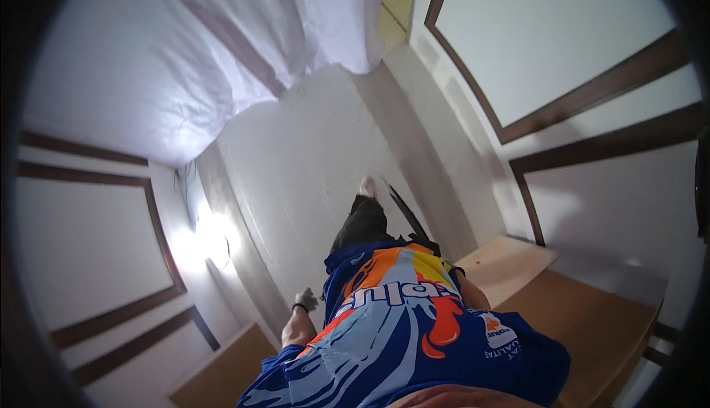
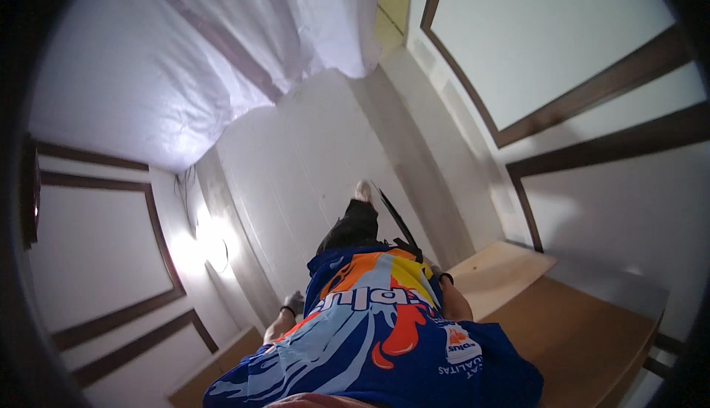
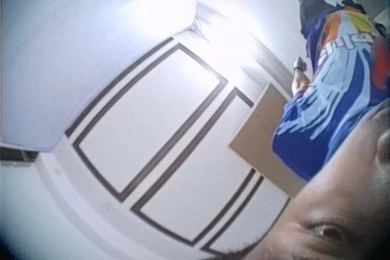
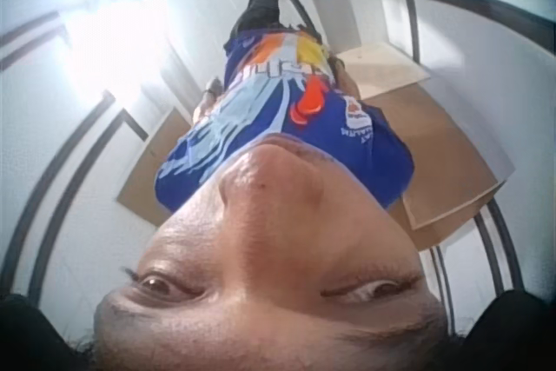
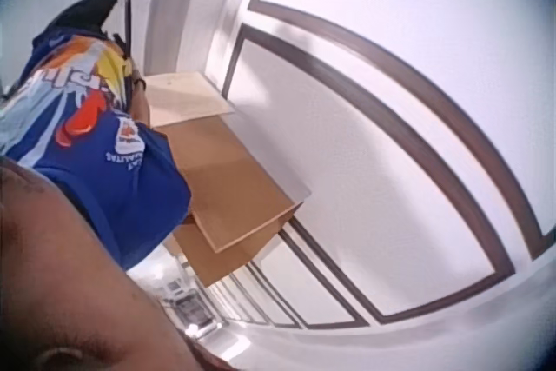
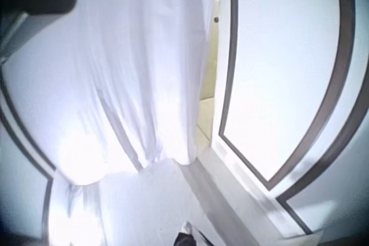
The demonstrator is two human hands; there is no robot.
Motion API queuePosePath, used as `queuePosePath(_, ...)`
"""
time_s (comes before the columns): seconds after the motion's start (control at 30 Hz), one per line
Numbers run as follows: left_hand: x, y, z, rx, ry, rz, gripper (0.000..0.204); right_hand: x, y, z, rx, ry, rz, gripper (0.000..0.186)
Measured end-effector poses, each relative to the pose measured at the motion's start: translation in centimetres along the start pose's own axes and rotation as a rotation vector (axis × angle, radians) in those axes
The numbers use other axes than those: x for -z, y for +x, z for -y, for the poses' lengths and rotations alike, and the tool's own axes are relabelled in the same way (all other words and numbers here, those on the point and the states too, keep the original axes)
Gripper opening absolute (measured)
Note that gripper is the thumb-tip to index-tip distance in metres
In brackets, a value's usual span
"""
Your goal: The person measures and cuts vinyl floor tiles using a tape measure and a utility knife.
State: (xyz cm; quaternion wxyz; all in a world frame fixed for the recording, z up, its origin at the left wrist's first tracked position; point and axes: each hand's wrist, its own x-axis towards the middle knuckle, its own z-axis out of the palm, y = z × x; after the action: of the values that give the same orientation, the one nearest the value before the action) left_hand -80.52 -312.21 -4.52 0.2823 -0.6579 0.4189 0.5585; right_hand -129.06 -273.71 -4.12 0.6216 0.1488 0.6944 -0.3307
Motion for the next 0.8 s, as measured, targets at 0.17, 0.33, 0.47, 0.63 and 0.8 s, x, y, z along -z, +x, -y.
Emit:
queuePosePath(0.17,17.5,8.6,-35.6,-0.881,1.157,-0.645,0.030,-0.8,4.7,16.4,0.171,-0.287,-0.053,0.065)
queuePosePath(0.33,16.8,0.1,-80.2,-1.382,0.379,-0.459,0.032,3.1,9.0,29.7,0.357,-0.689,-0.221,0.067)
queuePosePath(0.47,7.8,-12.1,-105.7,-1.433,-0.051,-0.070,0.037,4.2,10.5,42.3,0.479,-0.279,-0.202,0.067)
queuePosePath(0.63,2.7,-17.4,-125.4,-1.615,0.305,-0.269,0.048,7.7,10.7,63.2,0.434,-0.503,-0.195,0.068)
queuePosePath(0.8,6.5,-16.6,-142.6,-1.560,0.268,-0.284,0.062,12.1,14.3,78.6,0.364,-0.322,-0.108,0.068)
